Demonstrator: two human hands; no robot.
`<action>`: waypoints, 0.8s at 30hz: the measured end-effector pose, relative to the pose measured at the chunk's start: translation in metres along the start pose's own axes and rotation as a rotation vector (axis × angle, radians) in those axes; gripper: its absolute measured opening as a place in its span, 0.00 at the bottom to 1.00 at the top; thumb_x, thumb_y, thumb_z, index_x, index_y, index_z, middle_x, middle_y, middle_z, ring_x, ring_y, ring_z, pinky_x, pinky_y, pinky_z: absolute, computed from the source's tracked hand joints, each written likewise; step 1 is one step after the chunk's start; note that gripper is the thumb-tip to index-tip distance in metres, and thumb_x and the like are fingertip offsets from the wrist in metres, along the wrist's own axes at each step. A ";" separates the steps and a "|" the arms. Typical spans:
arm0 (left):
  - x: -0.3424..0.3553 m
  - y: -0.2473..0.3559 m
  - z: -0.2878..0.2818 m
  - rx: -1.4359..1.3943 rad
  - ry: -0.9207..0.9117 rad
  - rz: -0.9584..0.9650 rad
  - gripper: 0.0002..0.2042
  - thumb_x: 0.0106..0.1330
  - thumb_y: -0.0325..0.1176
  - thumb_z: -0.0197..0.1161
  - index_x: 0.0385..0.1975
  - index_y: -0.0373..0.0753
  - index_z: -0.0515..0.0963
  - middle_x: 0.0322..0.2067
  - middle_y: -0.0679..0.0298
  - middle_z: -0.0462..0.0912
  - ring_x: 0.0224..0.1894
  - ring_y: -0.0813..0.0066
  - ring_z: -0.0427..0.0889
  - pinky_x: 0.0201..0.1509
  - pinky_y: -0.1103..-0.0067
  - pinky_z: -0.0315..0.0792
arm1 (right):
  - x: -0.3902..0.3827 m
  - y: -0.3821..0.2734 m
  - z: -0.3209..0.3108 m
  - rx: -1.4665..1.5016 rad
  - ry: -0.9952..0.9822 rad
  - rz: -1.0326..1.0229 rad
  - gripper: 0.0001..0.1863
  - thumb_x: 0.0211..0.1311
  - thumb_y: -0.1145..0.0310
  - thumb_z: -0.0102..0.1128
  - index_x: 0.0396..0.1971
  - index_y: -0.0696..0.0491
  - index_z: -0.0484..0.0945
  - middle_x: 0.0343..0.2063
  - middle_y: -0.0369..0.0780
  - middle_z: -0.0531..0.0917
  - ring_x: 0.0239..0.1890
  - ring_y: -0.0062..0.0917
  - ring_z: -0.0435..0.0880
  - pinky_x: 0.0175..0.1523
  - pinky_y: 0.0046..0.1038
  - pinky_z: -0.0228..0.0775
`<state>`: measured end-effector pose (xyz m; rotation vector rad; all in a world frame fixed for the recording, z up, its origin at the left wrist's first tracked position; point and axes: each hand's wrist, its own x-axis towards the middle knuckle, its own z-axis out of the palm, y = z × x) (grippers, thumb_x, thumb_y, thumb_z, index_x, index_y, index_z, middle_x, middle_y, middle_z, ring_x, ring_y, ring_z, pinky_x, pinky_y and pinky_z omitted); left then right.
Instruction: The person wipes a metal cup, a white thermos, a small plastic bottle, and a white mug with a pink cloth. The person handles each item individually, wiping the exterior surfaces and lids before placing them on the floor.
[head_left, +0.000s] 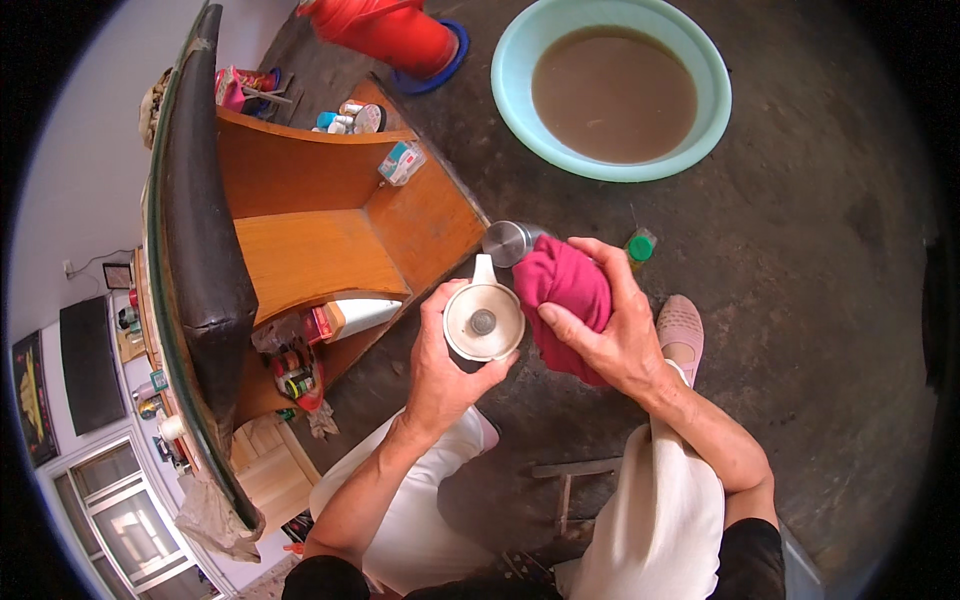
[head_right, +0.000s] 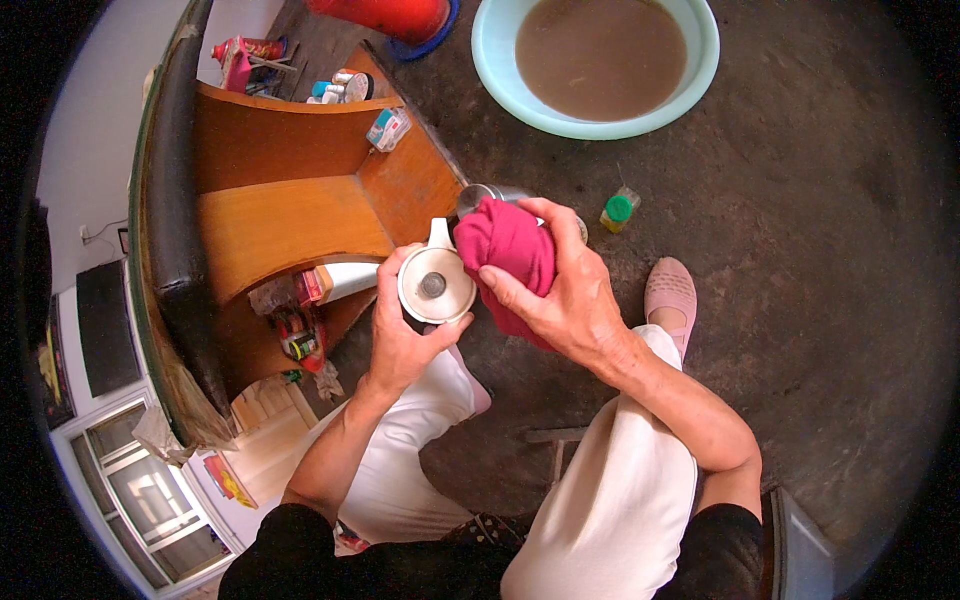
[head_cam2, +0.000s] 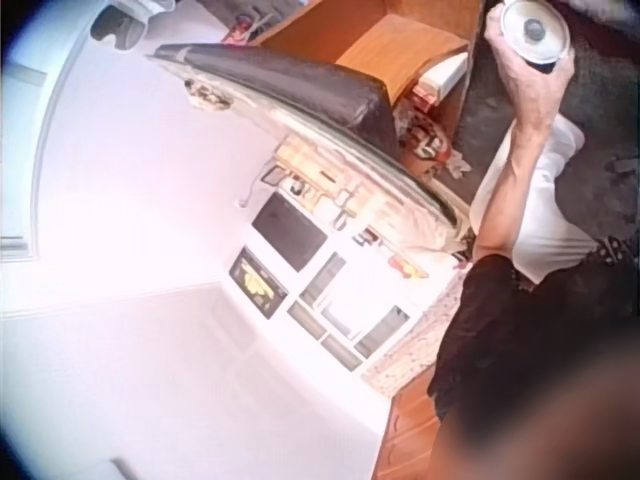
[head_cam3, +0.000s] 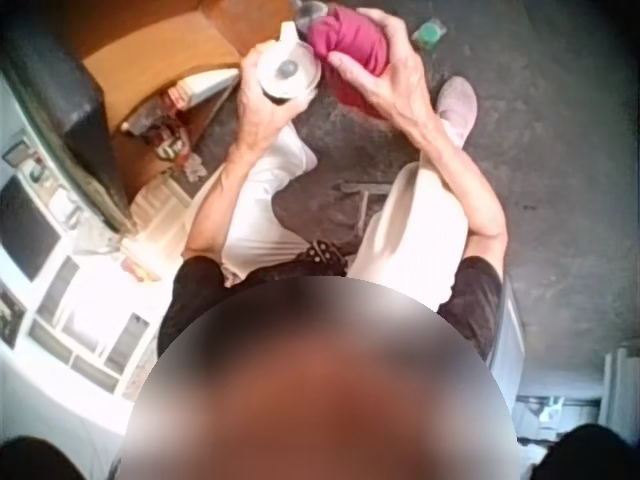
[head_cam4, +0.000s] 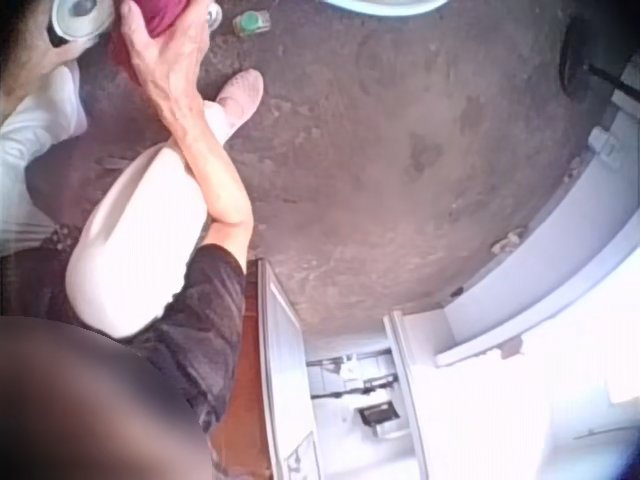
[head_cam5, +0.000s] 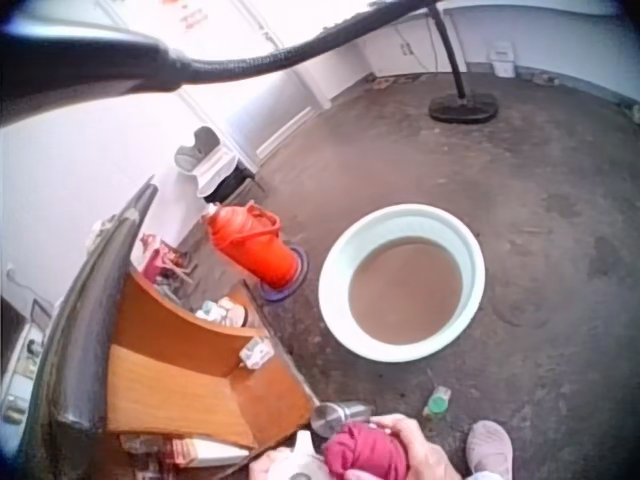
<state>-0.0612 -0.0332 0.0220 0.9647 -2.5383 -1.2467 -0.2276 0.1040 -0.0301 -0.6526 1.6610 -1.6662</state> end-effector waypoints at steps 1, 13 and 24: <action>0.001 -0.002 -0.002 0.016 0.011 -0.013 0.41 0.47 0.26 0.78 0.62 0.34 0.61 0.54 0.53 0.74 0.57 0.64 0.76 0.62 0.70 0.70 | 0.000 -0.002 -0.002 0.118 -0.004 0.075 0.34 0.57 0.58 0.73 0.58 0.59 0.68 0.46 0.48 0.82 0.50 0.32 0.83 0.55 0.32 0.75; 0.089 -0.155 -0.013 -0.204 0.494 -0.372 0.40 0.54 0.44 0.77 0.62 0.33 0.63 0.55 0.55 0.72 0.56 0.67 0.74 0.62 0.71 0.67 | 0.004 0.002 -0.037 0.324 0.245 0.233 0.30 0.60 0.55 0.71 0.54 0.59 0.73 0.43 0.41 0.83 0.47 0.23 0.80 0.56 0.27 0.72; 0.103 -0.188 0.003 -0.131 0.520 -0.343 0.39 0.55 0.44 0.78 0.60 0.33 0.63 0.54 0.57 0.73 0.57 0.69 0.72 0.63 0.73 0.65 | 0.003 0.007 -0.043 0.217 0.330 0.275 0.28 0.61 0.50 0.67 0.52 0.55 0.76 0.42 0.39 0.84 0.46 0.23 0.80 0.57 0.28 0.68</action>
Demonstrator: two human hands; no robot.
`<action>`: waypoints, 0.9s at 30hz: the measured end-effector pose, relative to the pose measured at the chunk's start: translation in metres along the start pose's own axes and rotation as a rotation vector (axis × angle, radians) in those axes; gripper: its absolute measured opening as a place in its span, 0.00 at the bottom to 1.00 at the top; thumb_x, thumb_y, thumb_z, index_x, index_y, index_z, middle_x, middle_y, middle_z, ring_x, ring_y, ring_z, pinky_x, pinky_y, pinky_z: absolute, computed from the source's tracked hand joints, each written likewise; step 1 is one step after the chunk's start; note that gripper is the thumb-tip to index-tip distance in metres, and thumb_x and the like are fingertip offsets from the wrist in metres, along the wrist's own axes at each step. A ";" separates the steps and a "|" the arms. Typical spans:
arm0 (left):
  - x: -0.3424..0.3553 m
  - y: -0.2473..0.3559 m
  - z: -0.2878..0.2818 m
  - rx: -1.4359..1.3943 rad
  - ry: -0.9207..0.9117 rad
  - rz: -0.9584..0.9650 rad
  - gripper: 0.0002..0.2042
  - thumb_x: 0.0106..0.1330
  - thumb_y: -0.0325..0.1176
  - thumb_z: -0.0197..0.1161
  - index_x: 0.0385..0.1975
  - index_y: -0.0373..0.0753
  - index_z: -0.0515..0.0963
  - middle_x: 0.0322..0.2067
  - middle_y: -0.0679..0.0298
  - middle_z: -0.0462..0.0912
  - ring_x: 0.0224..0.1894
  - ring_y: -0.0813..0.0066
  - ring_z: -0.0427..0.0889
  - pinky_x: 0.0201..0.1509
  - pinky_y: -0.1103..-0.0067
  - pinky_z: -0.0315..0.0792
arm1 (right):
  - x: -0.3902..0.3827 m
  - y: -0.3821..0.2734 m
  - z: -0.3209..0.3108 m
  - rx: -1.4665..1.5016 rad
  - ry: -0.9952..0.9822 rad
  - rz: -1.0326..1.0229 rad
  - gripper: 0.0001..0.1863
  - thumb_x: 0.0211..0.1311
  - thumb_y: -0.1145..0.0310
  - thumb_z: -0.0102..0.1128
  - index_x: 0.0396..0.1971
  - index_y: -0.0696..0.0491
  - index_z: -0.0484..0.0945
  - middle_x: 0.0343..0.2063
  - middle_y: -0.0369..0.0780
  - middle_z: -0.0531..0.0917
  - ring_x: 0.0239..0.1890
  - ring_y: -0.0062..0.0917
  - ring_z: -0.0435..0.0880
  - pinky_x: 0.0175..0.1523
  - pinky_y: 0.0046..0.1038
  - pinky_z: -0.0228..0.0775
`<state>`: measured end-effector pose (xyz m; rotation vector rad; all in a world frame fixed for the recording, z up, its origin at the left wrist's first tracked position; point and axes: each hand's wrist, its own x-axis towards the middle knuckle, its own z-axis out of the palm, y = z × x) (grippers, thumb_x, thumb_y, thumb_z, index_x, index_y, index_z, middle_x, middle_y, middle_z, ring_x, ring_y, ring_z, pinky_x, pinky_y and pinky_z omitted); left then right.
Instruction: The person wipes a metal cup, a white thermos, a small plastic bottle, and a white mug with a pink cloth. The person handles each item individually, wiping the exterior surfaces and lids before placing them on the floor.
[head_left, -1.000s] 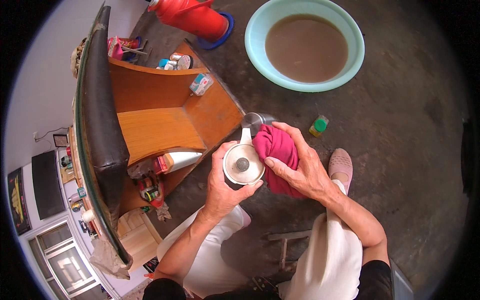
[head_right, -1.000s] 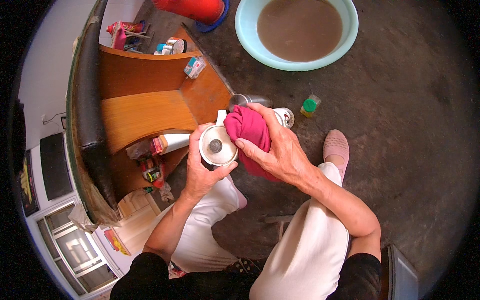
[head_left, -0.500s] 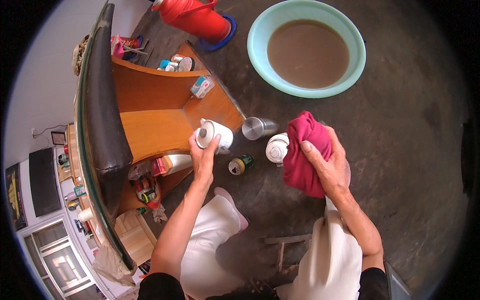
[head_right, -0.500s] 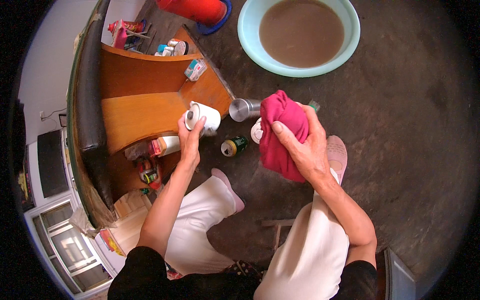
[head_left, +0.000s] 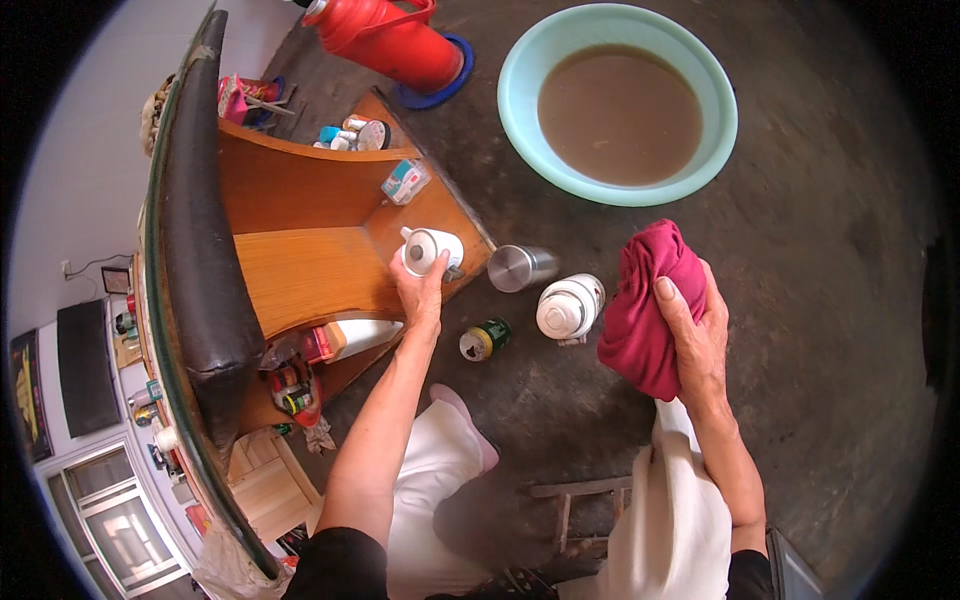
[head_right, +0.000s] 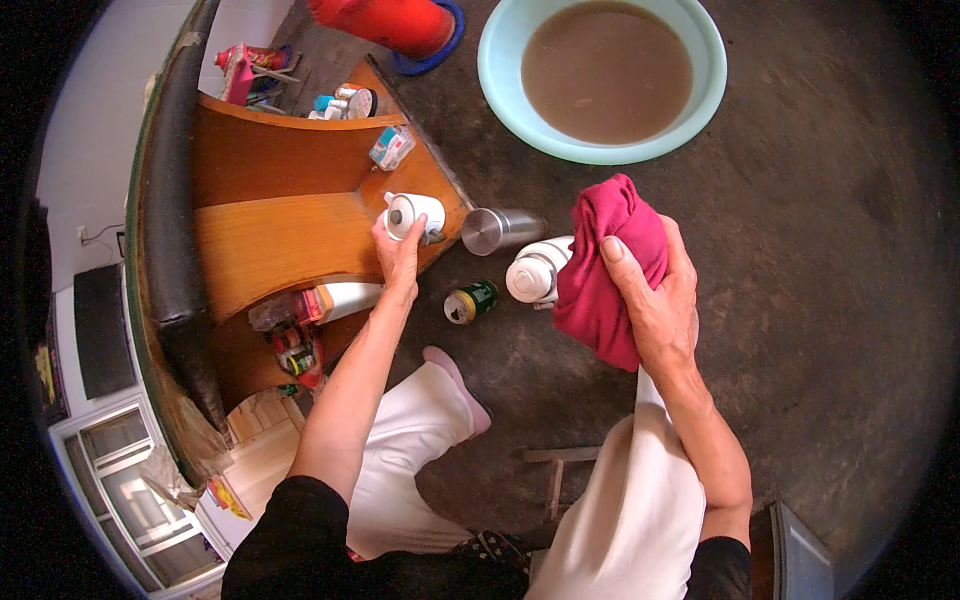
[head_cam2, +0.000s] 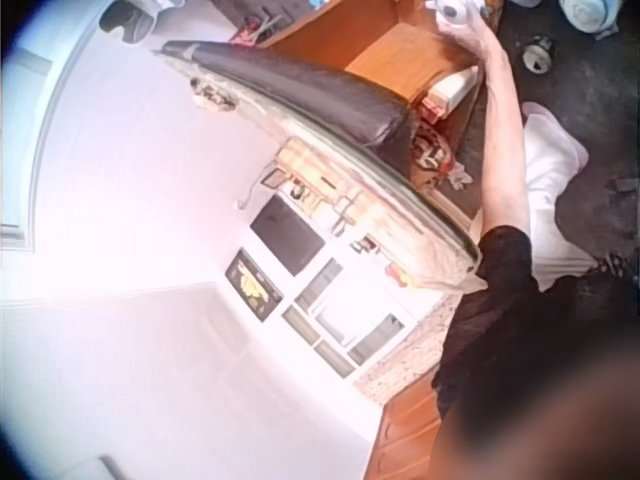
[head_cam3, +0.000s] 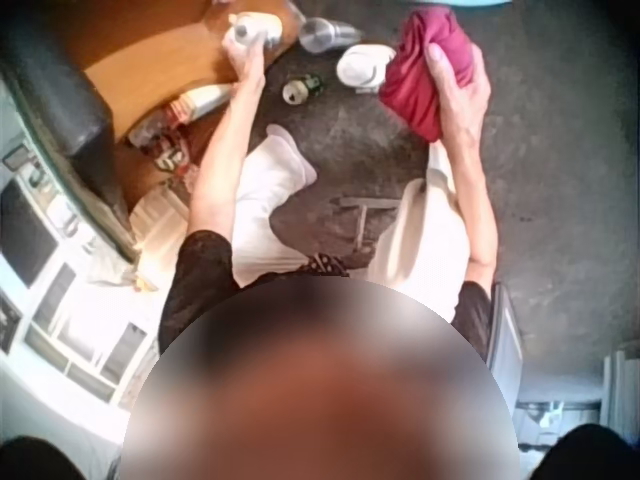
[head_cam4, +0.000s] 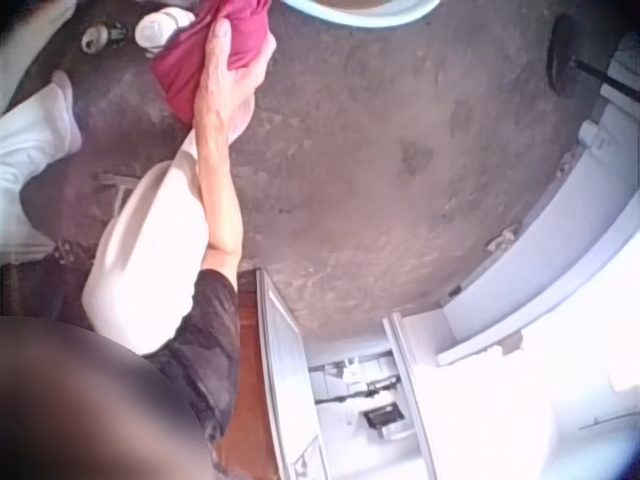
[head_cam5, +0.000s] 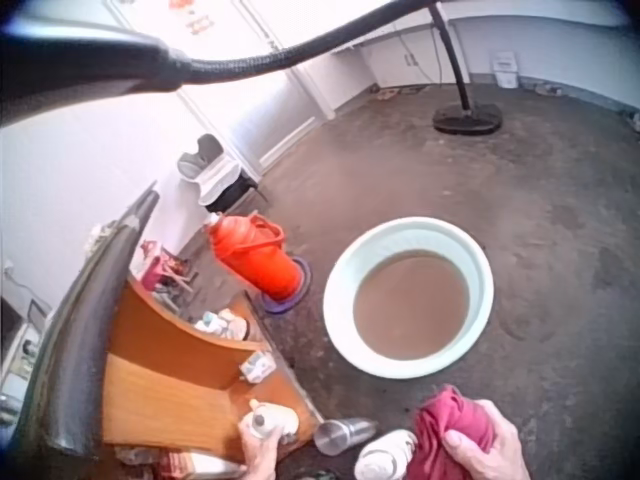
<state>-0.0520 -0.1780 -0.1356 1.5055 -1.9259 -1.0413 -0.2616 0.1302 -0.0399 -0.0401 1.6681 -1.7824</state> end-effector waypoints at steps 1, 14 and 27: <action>-0.004 0.000 0.002 0.019 0.025 0.001 0.39 0.56 0.44 0.77 0.61 0.33 0.63 0.55 0.56 0.72 0.58 0.69 0.72 0.64 0.73 0.65 | 0.000 0.000 -0.001 -0.003 0.001 0.000 0.27 0.61 0.50 0.67 0.52 0.55 0.76 0.42 0.39 0.84 0.46 0.23 0.80 0.57 0.28 0.68; 0.013 -0.012 -0.031 0.223 -0.009 0.347 0.12 0.65 0.33 0.67 0.43 0.34 0.79 0.56 0.51 0.73 0.59 0.57 0.73 0.63 0.68 0.68 | 0.001 -0.005 0.001 0.044 0.012 -0.009 0.26 0.63 0.53 0.65 0.53 0.57 0.75 0.43 0.41 0.83 0.45 0.24 0.80 0.55 0.28 0.71; -0.029 0.079 -0.051 -0.504 -0.151 -0.245 0.21 0.71 0.41 0.62 0.54 0.31 0.72 0.49 0.56 0.79 0.56 0.67 0.79 0.61 0.72 0.73 | 0.006 0.008 0.005 0.330 -0.103 0.165 0.30 0.63 0.54 0.67 0.57 0.59 0.72 0.46 0.42 0.82 0.45 0.24 0.82 0.54 0.27 0.75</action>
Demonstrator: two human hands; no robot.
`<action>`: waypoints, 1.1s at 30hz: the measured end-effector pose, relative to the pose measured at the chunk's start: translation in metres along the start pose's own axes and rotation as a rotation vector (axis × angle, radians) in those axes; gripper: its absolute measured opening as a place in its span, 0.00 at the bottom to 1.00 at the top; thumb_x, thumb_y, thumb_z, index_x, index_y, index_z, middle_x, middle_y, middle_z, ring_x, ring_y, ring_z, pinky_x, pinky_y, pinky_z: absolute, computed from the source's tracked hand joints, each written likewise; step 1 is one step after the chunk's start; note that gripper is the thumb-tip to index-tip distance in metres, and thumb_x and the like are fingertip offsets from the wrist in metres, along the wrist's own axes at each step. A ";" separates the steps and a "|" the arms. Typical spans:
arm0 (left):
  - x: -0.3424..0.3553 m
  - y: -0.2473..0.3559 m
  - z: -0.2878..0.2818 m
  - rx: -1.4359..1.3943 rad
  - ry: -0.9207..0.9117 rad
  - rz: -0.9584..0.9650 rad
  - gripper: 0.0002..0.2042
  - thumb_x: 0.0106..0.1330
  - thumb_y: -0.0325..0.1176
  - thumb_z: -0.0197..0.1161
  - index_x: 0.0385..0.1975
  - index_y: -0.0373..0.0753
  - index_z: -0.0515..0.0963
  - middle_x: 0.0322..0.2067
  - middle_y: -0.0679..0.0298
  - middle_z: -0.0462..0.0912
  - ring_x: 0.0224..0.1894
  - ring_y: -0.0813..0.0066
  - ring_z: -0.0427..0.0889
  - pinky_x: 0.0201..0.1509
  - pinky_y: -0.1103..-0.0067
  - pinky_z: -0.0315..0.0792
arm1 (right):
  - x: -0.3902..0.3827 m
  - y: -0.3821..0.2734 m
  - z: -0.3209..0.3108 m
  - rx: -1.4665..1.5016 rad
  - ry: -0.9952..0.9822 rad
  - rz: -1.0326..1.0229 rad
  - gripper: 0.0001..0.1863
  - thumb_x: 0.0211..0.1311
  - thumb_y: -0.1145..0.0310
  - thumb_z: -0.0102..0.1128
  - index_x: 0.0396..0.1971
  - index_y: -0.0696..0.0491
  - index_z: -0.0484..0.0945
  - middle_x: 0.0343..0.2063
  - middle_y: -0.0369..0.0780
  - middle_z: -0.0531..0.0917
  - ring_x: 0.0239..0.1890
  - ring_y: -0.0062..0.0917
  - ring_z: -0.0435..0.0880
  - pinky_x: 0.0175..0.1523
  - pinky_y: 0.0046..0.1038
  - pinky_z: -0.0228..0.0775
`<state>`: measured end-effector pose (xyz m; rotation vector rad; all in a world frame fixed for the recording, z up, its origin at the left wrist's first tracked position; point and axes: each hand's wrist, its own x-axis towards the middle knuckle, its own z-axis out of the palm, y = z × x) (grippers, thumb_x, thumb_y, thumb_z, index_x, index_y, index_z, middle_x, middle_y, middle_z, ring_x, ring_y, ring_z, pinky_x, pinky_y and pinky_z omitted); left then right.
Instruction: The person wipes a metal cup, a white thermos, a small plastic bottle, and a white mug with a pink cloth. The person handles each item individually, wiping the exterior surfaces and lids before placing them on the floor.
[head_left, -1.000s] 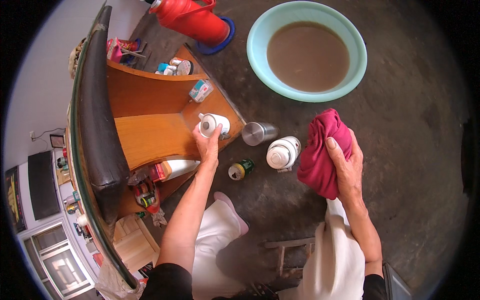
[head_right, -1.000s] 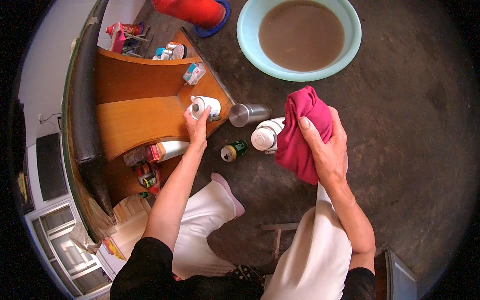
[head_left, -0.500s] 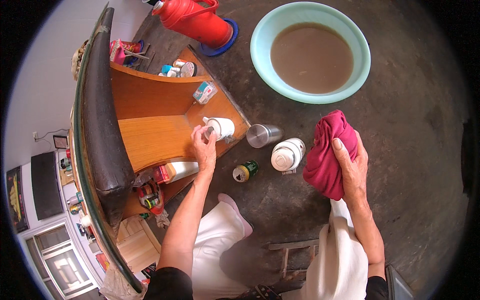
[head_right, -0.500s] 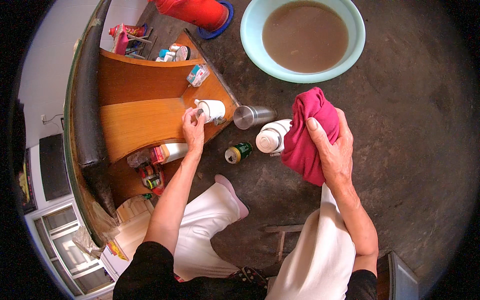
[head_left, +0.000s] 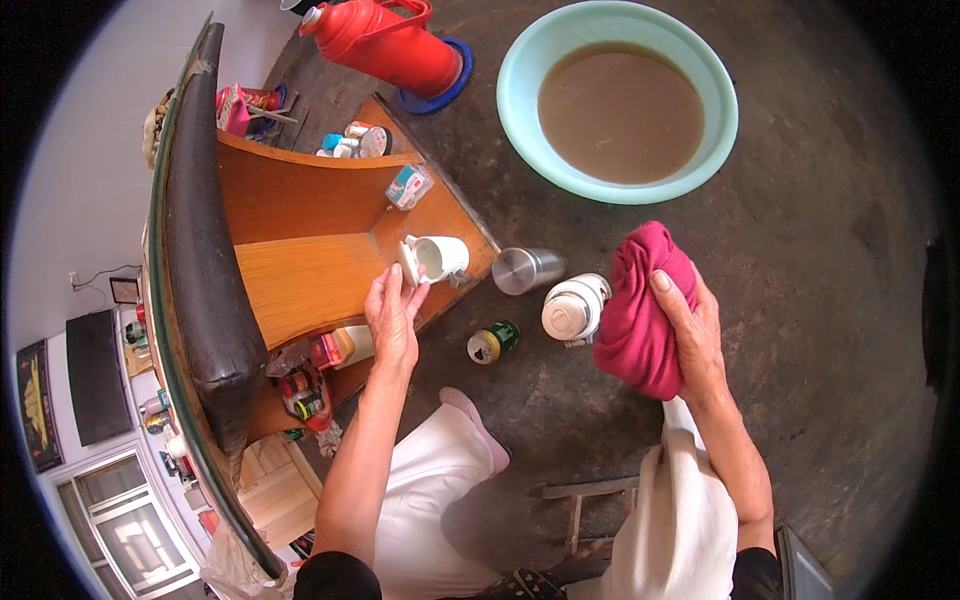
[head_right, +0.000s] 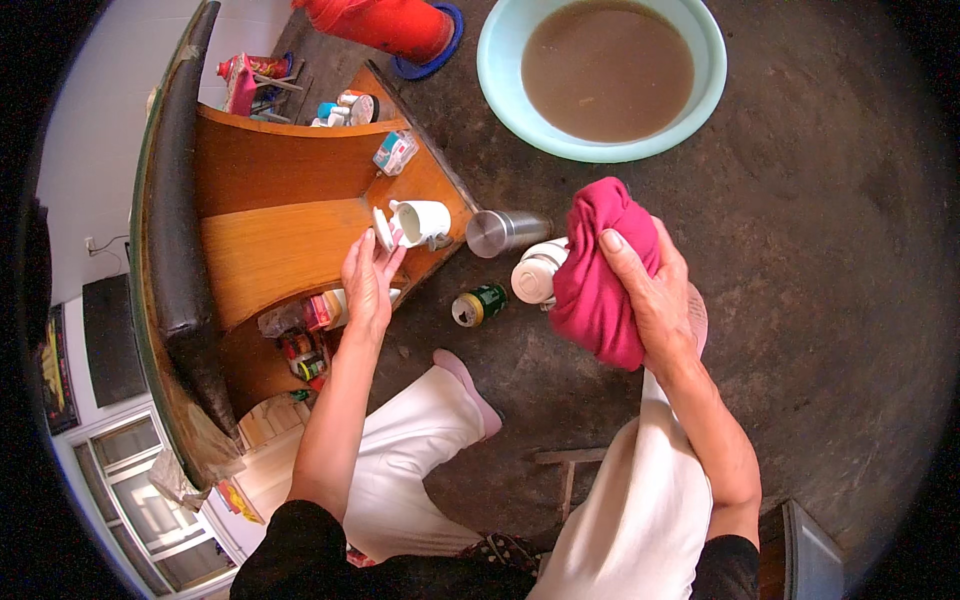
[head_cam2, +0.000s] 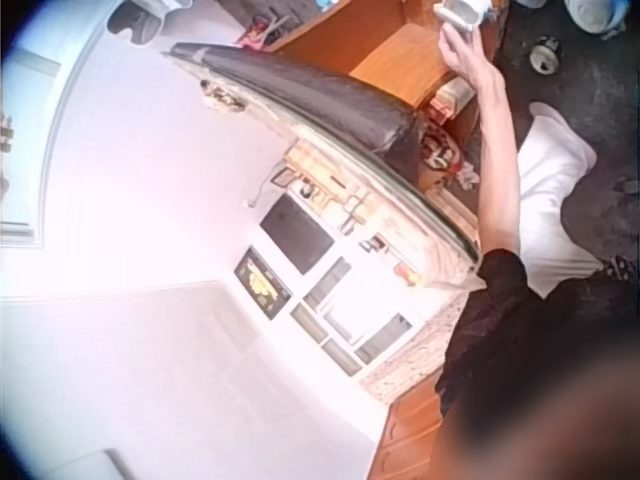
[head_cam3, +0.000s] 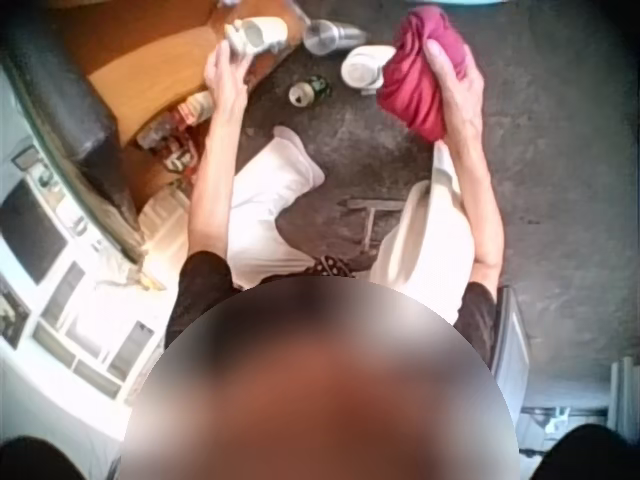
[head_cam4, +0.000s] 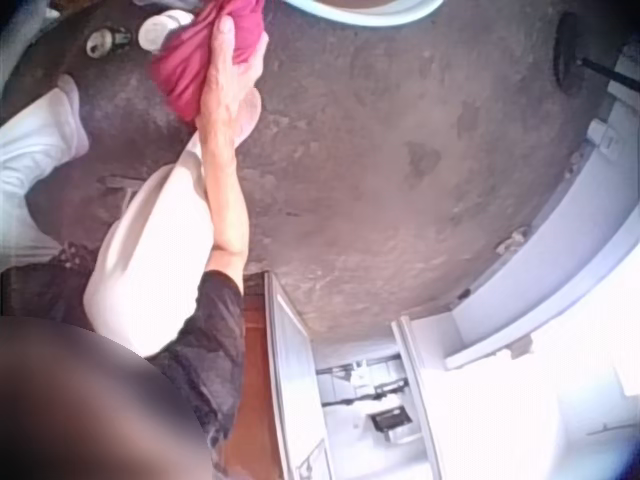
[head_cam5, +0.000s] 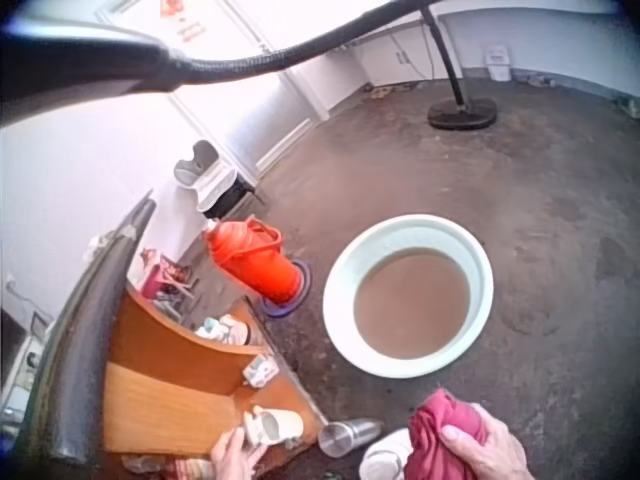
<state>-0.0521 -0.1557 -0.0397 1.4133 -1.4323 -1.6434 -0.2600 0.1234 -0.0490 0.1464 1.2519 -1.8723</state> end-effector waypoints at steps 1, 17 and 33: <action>-0.005 0.004 0.002 -0.031 -0.049 -0.049 0.20 0.73 0.42 0.59 0.56 0.33 0.70 0.50 0.54 0.79 0.58 0.63 0.79 0.60 0.68 0.76 | -0.001 0.000 0.002 0.050 -0.021 0.035 0.31 0.63 0.54 0.68 0.58 0.59 0.72 0.46 0.42 0.82 0.45 0.24 0.83 0.54 0.27 0.76; -0.140 0.028 0.055 0.223 -0.423 0.077 0.21 0.68 0.21 0.60 0.59 0.32 0.67 0.59 0.53 0.72 0.61 0.68 0.73 0.63 0.73 0.71 | -0.015 0.029 0.024 0.237 -0.465 0.445 0.27 0.68 0.56 0.62 0.59 0.57 0.70 0.47 0.39 0.81 0.44 0.21 0.83 0.49 0.26 0.79; -0.153 0.024 0.055 -0.384 -0.266 -0.576 0.19 0.74 0.35 0.57 0.62 0.39 0.70 0.62 0.59 0.73 0.64 0.64 0.73 0.70 0.63 0.66 | -0.018 0.038 0.029 0.077 -0.359 0.274 0.30 0.66 0.54 0.65 0.60 0.58 0.70 0.48 0.41 0.80 0.48 0.22 0.80 0.55 0.28 0.74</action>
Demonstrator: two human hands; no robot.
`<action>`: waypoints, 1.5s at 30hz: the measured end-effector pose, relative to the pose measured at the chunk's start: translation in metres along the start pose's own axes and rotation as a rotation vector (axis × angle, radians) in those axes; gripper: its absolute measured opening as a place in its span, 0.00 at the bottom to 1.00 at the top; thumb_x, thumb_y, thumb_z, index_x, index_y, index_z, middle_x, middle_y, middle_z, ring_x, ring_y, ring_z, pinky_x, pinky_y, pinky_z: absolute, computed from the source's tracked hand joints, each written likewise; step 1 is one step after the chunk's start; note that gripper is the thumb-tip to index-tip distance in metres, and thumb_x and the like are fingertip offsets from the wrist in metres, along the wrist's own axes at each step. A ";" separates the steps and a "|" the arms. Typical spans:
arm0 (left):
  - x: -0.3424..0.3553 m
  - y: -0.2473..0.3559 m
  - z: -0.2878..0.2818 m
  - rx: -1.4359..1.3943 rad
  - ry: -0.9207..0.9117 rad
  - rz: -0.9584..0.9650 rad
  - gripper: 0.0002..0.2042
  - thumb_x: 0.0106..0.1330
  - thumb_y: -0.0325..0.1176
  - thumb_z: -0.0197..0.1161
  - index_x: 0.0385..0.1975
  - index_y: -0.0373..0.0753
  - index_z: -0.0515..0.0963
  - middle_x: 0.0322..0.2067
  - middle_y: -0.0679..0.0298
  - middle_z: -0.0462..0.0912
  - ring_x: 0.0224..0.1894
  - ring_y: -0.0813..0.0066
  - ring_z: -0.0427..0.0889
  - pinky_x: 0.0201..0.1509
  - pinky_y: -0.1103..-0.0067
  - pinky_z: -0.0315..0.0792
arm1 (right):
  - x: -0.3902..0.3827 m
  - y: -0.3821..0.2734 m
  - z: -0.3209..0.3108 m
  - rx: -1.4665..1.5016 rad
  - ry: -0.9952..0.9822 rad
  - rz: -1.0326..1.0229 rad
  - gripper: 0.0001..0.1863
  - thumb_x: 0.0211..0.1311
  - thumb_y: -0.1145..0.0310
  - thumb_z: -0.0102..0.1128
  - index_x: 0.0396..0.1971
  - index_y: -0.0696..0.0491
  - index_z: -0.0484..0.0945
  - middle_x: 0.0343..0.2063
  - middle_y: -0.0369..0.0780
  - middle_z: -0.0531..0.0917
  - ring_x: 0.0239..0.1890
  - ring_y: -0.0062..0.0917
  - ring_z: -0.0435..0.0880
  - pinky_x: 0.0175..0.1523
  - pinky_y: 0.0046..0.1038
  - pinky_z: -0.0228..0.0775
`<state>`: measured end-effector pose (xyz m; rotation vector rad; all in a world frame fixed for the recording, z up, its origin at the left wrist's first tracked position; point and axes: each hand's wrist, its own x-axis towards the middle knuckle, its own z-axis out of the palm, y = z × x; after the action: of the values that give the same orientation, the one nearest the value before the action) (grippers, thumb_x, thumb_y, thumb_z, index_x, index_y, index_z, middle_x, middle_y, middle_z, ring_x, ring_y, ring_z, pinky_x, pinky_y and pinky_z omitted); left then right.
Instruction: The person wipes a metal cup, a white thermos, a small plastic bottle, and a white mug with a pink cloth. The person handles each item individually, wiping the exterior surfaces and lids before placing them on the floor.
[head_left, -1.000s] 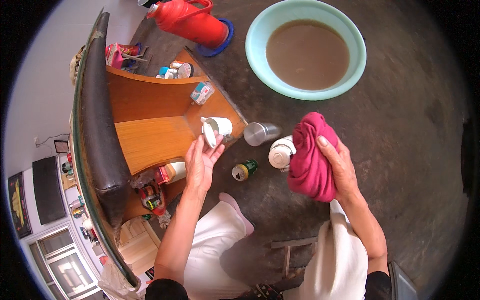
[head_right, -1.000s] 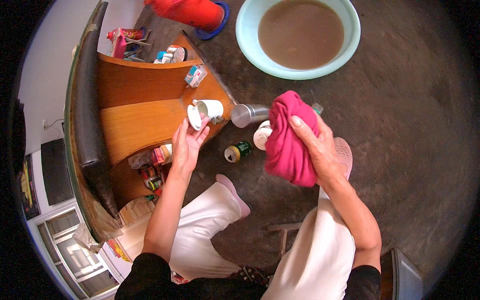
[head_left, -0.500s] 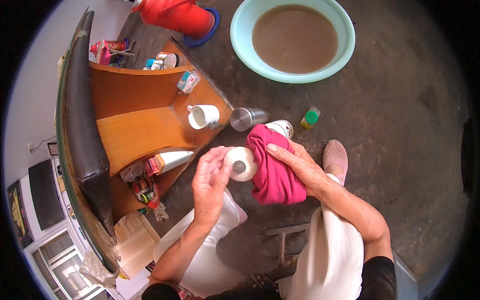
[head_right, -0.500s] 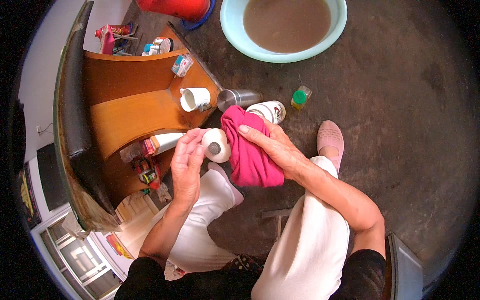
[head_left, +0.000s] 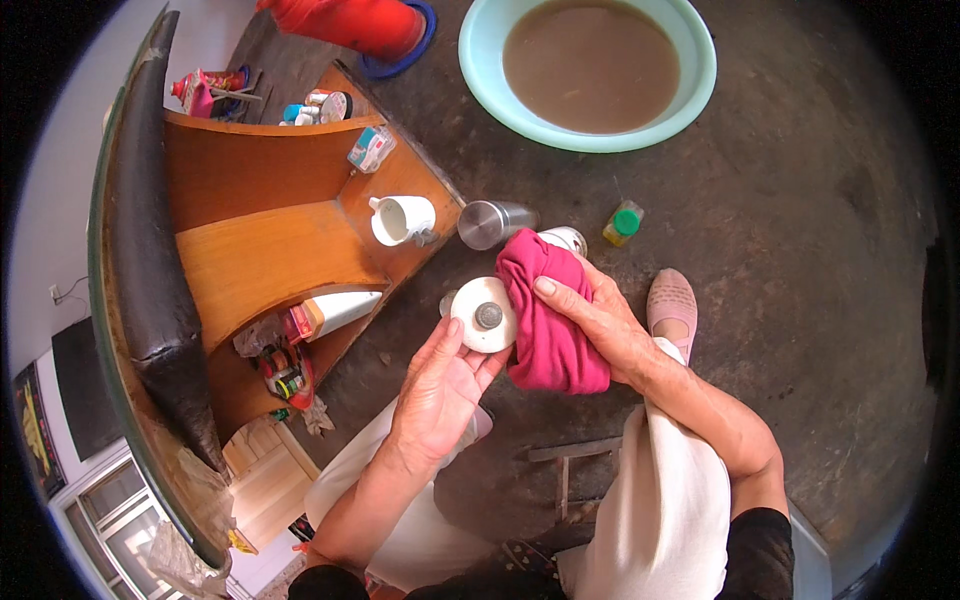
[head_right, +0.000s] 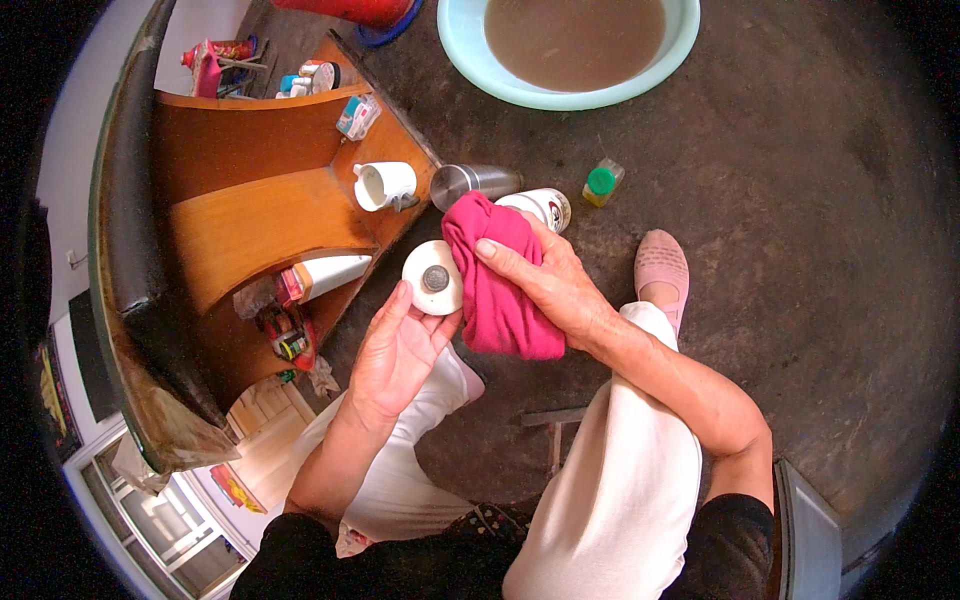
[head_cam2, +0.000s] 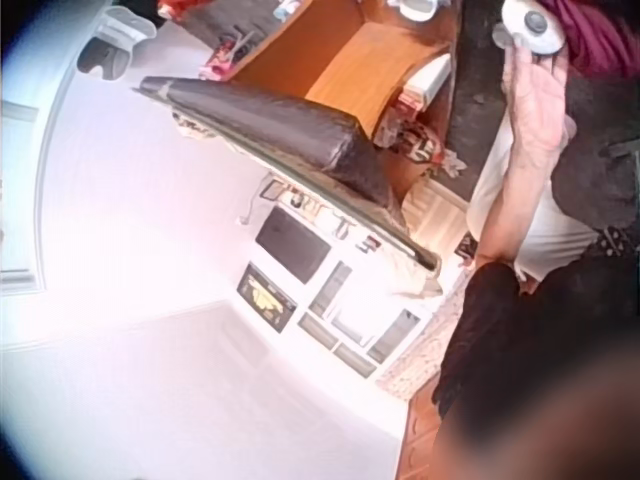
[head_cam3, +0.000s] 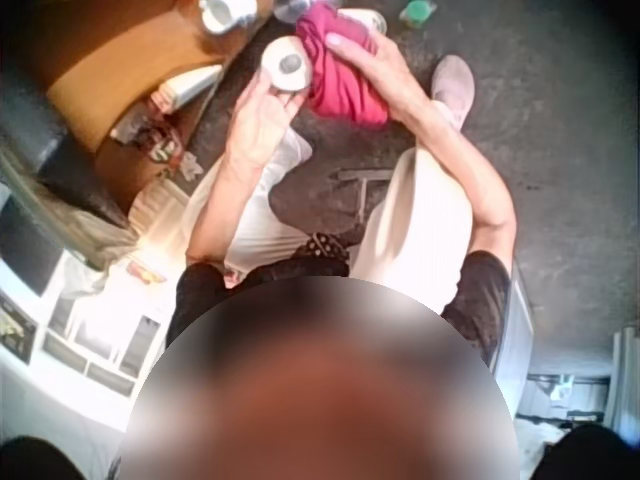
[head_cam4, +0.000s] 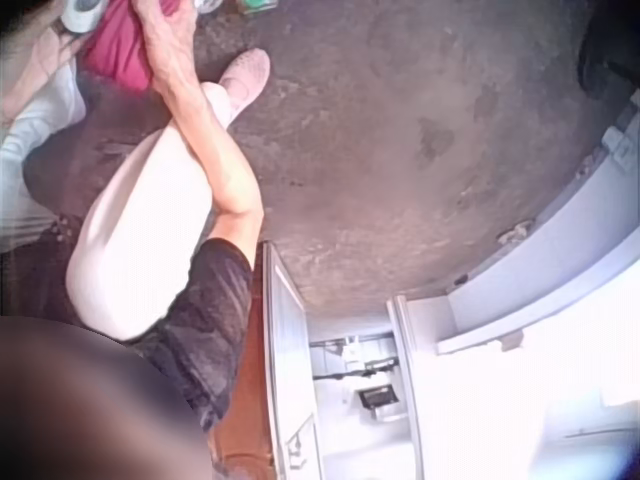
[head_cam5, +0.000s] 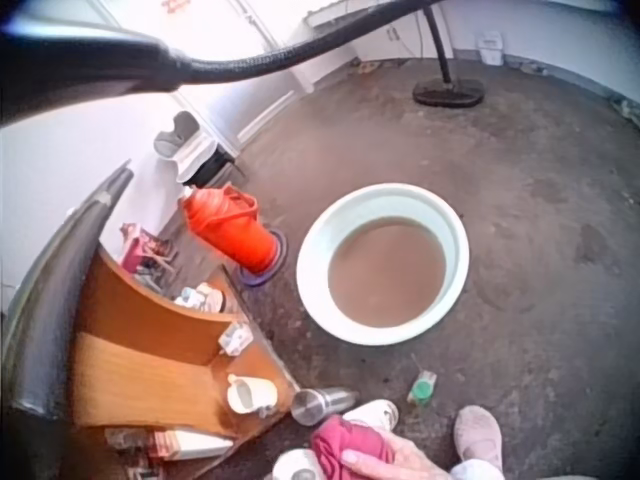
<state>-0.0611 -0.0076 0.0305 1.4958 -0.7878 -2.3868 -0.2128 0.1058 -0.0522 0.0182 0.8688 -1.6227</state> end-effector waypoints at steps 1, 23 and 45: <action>0.001 0.000 -0.005 -0.003 -0.009 -0.011 0.18 0.74 0.35 0.57 0.61 0.39 0.71 0.61 0.59 0.74 0.63 0.64 0.73 0.70 0.63 0.66 | 0.000 0.001 0.000 -0.038 -0.005 -0.023 0.30 0.66 0.54 0.65 0.60 0.58 0.70 0.48 0.40 0.80 0.49 0.22 0.79 0.55 0.28 0.74; -0.007 0.003 0.000 1.186 -0.088 0.366 0.12 0.75 0.33 0.55 0.50 0.31 0.77 0.37 0.70 0.81 0.40 0.84 0.76 0.47 0.83 0.70 | 0.001 -0.011 0.005 -0.922 -0.010 -0.481 0.30 0.57 0.56 0.69 0.56 0.54 0.70 0.46 0.49 0.81 0.48 0.42 0.83 0.53 0.37 0.75; 0.004 0.015 0.005 0.323 -0.131 0.230 0.17 0.77 0.38 0.51 0.57 0.33 0.73 0.53 0.59 0.79 0.56 0.69 0.78 0.60 0.68 0.73 | 0.000 -0.011 -0.009 -0.381 0.125 -0.201 0.23 0.65 0.55 0.65 0.51 0.57 0.75 0.42 0.42 0.81 0.46 0.24 0.79 0.53 0.28 0.72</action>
<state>-0.0687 -0.0199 0.0376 1.2752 -1.3519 -2.2810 -0.2265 0.1102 -0.0531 -0.2436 1.2997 -1.6283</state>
